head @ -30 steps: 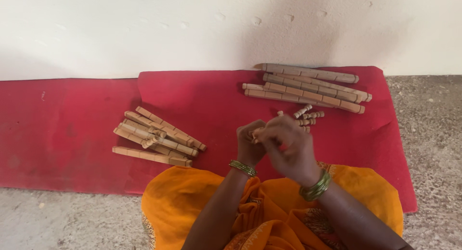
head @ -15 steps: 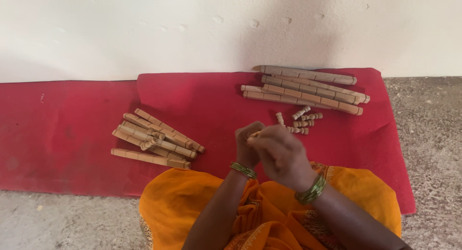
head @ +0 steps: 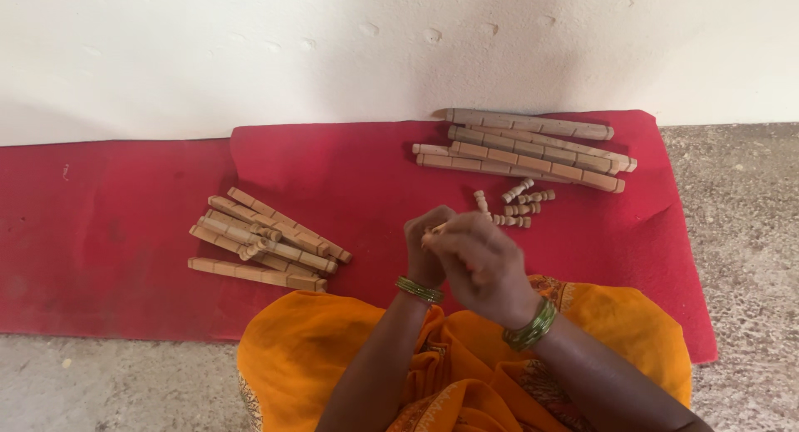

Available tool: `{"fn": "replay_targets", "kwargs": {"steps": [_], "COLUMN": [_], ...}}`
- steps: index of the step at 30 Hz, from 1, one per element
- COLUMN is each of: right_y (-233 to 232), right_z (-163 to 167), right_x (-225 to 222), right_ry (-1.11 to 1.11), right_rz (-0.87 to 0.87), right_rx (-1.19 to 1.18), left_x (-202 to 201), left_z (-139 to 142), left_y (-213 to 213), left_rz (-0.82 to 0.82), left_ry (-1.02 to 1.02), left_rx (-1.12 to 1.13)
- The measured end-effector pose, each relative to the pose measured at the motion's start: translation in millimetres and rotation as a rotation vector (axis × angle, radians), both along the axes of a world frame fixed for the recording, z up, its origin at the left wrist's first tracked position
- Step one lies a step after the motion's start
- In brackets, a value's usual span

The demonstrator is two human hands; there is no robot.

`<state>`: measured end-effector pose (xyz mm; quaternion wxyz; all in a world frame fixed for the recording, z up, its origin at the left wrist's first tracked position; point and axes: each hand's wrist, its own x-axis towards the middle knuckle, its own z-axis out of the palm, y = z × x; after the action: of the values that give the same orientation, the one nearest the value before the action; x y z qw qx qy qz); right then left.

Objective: The person sits on the floor and assembles wooden components, pressing small turned wooden pegs and spool-shaped pieces into holes along flat wooden bars, working on one bar at a time and setting assembled bars onto a pile on the red mat.

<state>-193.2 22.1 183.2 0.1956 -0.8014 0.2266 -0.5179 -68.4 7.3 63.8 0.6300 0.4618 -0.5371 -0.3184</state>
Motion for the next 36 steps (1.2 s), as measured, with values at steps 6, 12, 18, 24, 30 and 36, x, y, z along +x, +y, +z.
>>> {"fn": "replay_targets", "kwargs": {"steps": [6,12,18,24,30,36], "right_y": [-17.9,-4.4,-36.4,-52.4,-46.4,-44.2], "right_z": [1.2,-4.7,-24.2,-42.4,-26.2,-18.3], "right_x": [-9.3,-9.6,-15.7,-8.2,27.2,61.0], "right_ry": [-0.036,-0.032,-0.218,-0.497,-0.386,-0.417], "right_rz": [-0.083,-0.01,-0.002,0.144,0.255,0.413], "right_rx": [0.165,0.023,0.349,0.892,0.842,0.816], "left_x": [-13.7,-6.8,-4.3,26.9,70.3,85.0], "left_z": [2.3,-4.1,-1.2,28.5,74.0,103.8], "left_y": [8.9,0.7,8.9,13.3,13.3,8.5], "left_rz": [0.013,-0.062,0.096,0.04,0.159,0.084], "left_ry": [-0.016,0.12,-0.19,-0.053,0.095,0.117], "left_rx": [-0.006,-0.069,-0.061,-0.21,-0.133,-0.058]}}
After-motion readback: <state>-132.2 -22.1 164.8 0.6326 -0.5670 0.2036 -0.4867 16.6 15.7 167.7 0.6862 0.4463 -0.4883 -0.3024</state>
